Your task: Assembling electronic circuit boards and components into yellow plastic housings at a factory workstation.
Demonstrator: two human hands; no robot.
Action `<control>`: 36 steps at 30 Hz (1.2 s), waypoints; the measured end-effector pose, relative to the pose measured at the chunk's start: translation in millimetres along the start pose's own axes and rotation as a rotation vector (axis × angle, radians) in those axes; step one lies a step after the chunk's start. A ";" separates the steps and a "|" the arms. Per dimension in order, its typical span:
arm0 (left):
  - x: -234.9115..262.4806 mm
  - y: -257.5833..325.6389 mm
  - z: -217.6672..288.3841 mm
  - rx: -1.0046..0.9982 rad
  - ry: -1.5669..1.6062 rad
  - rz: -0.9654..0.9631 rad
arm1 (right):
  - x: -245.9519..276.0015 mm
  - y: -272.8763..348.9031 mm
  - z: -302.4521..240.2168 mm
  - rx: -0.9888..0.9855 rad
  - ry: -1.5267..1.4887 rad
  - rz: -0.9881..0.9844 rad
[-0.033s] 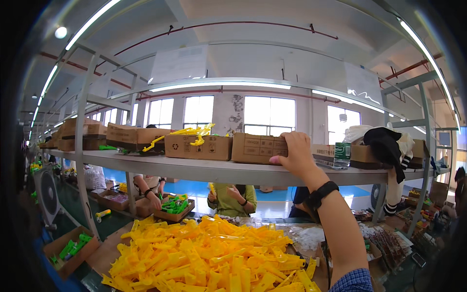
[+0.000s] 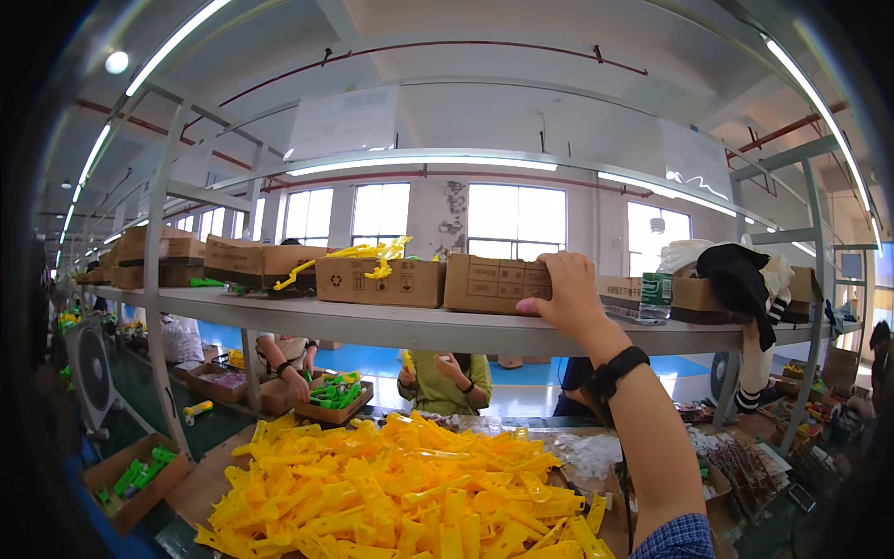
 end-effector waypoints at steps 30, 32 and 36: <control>333.2 432.4 -12.7 0.624 -0.605 2.438 | -28.1 7.9 2.6 -0.115 0.237 0.372; 341.9 431.0 -17.1 0.585 -0.554 2.390 | -30.4 7.4 1.0 -0.104 0.256 0.376; 347.0 422.4 -10.4 0.427 -0.519 2.291 | -31.3 10.5 3.8 -0.105 0.266 0.377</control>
Point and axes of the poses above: each hand's wrist, its own y-axis away from the middle knuckle, its own x-axis out of the back of the hand, z = x × y, the point moved 5 cm from there along -y, towards the middle knuckle, and after that the axes turned 14 degrees about x, right-handed, at the moved point
